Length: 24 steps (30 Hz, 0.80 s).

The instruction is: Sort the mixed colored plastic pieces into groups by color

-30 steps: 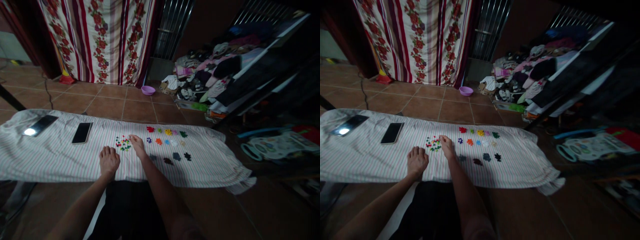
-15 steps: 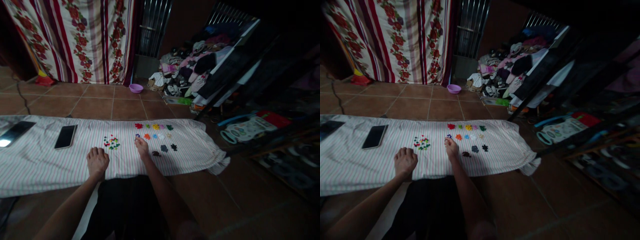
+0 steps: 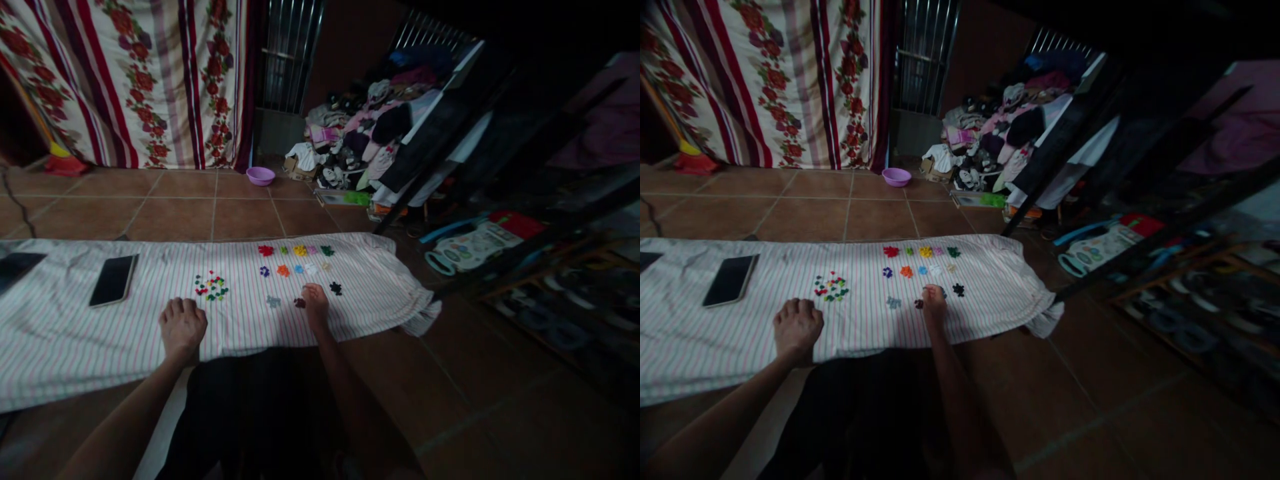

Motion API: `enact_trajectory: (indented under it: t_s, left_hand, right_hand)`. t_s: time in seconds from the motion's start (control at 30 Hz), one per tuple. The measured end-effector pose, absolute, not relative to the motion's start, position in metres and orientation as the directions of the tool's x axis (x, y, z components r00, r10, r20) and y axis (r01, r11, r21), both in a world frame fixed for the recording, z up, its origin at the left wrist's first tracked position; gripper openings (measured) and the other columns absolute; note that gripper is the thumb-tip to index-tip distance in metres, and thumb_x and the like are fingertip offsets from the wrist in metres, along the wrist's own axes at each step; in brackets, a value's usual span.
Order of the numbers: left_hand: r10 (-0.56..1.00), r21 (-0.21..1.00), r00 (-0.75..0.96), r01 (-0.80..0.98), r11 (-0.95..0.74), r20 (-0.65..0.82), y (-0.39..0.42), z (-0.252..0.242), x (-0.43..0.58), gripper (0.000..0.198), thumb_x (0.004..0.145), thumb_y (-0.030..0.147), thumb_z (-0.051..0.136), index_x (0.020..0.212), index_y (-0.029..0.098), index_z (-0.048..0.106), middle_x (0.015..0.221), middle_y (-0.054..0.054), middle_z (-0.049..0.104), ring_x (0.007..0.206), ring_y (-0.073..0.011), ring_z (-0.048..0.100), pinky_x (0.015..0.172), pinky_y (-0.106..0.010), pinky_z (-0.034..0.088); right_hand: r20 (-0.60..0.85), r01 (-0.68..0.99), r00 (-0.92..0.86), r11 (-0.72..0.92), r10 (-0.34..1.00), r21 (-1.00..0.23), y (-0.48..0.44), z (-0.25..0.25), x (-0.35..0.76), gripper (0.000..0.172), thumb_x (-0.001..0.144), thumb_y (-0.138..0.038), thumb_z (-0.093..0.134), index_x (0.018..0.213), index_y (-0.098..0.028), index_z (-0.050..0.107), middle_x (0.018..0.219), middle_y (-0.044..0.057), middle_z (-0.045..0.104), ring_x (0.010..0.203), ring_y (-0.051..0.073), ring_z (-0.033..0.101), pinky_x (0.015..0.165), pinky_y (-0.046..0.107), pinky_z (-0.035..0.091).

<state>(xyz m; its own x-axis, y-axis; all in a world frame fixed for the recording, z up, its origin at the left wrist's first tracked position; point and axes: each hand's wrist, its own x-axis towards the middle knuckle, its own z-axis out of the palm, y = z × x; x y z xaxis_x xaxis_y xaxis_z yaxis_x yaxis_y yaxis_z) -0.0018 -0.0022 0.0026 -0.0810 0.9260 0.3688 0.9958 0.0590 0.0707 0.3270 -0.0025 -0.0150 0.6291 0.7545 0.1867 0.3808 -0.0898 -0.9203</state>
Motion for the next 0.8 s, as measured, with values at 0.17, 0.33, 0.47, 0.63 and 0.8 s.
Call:
enact_trajectory:
  t_s: [0.17,0.33,0.47,0.63,0.8]
  left_hand:
    - [0.926,0.084,-0.087,0.995,0.06,0.368,-0.003,0.002,-0.002,0.031,0.086,0.029,0.034,0.099,0.013,0.058,0.102,-0.015,0.056,0.105,-0.0283,0.049,0.087,-0.041,0.035]
    - [0.927,0.054,-0.08,0.996,0.065,0.365,-0.002,0.001,-0.002,0.033,0.087,0.03,0.031,0.099,0.013,0.057,0.102,-0.014,0.056,0.104,-0.0274,0.049,0.087,-0.04,0.035]
    - [0.924,0.059,-0.081,0.996,0.063,0.374,-0.002,0.001,-0.002,0.033,0.087,0.029,0.032,0.098,0.012,0.058,0.102,-0.015,0.055,0.104,-0.0277,0.05,0.087,-0.04,0.035]
    - [0.924,0.04,-0.081,0.997,0.071,0.373,-0.002,0.002,-0.003,0.033,0.088,0.03,0.03,0.097,0.013,0.057,0.102,-0.014,0.056,0.102,-0.027,0.05,0.086,-0.039,0.035]
    - [0.927,0.034,-0.078,0.997,0.07,0.367,-0.002,0.001,-0.003,0.033,0.088,0.03,0.031,0.099,0.013,0.057,0.102,-0.013,0.055,0.101,-0.0266,0.05,0.086,-0.038,0.035]
  right_hand:
    - [0.15,0.39,0.703,-0.2,0.696,-0.899,-0.02,-0.011,0.357,0.03,0.072,-0.036,0.046,0.09,-0.019,0.064,0.085,0.008,0.07,0.075,0.019,0.065,0.069,0.03,0.051]
    - [0.203,0.471,0.713,-0.243,0.671,-0.848,-0.029,-0.012,0.379,0.038,0.072,-0.035,0.04,0.092,-0.018,0.068,0.09,0.008,0.072,0.082,0.021,0.064,0.077,0.031,0.049]
    - [0.201,0.515,0.704,-0.294,0.681,-0.805,-0.027,-0.013,0.388,0.041,0.073,-0.032,0.039,0.094,-0.017,0.07,0.093,0.009,0.073,0.086,0.022,0.064,0.081,0.032,0.048]
    - [0.213,0.587,0.66,-0.319,0.72,-0.744,-0.02,-0.014,0.392,0.036,0.075,-0.027,0.04,0.09,-0.018,0.071,0.091,0.008,0.073,0.086,0.021,0.064,0.08,0.03,0.048]
    - [0.287,0.672,0.579,-0.248,0.763,-0.697,-0.014,-0.021,0.394,0.03,0.075,-0.023,0.042,0.083,-0.018,0.07,0.089,0.009,0.072,0.086,0.02,0.064,0.082,0.03,0.048]
